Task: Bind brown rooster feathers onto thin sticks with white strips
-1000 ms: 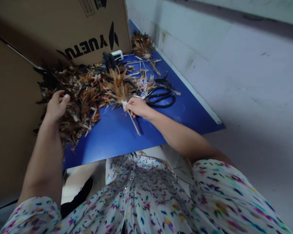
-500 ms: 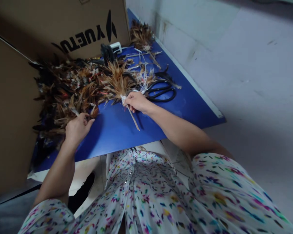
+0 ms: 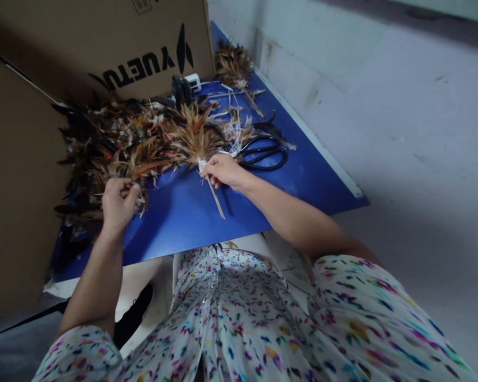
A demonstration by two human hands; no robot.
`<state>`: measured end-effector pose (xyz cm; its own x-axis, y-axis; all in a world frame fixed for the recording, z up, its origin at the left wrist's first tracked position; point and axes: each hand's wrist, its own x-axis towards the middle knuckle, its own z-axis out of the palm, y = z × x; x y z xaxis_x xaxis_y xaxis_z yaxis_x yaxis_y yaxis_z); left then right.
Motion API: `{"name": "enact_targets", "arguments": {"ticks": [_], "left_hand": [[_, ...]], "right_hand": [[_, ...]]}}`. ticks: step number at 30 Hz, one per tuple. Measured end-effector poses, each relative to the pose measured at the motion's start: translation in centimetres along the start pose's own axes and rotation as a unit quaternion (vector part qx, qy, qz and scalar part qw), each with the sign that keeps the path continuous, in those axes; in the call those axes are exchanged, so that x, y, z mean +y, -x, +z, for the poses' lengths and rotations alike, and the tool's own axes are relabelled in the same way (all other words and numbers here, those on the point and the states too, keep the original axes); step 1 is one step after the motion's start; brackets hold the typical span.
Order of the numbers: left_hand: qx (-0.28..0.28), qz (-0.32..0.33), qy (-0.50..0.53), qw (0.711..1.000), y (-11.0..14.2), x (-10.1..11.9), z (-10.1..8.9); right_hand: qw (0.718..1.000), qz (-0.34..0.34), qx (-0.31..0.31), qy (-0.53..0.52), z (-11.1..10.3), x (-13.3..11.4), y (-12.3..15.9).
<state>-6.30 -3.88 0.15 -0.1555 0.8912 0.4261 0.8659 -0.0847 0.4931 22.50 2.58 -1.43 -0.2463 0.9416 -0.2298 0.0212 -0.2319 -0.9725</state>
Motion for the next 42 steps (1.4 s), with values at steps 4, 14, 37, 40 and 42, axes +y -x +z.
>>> {"name": "enact_targets", "arguments": {"ticks": [4, 14, 37, 40, 42], "left_hand": [[-0.038, -0.079, 0.286, 0.954, -0.9, 2.7, 0.7], [-0.149, -0.187, 0.55, 0.801, -1.8, 7.1, 6.2], [-0.2, -0.247, 0.604, 0.731, 1.5, 8.4, 7.8], [-0.188, -0.225, 0.582, 0.758, 1.6, 8.6, 7.9], [-0.177, -0.222, 0.574, 0.768, 1.7, 8.6, 8.0]], "right_hand": [[1.0, 0.01, -0.012, 0.002, 0.2, 0.0, 0.2], [1.0, 0.021, -0.013, -0.001, 0.8, -0.1, 0.4], [0.994, -0.013, -0.097, -0.053, 1.8, 0.6, 1.2], [0.993, -0.016, -0.099, -0.059, 2.0, 0.9, 1.1], [0.993, -0.015, -0.102, -0.063, 2.1, 1.1, 1.1]]}}
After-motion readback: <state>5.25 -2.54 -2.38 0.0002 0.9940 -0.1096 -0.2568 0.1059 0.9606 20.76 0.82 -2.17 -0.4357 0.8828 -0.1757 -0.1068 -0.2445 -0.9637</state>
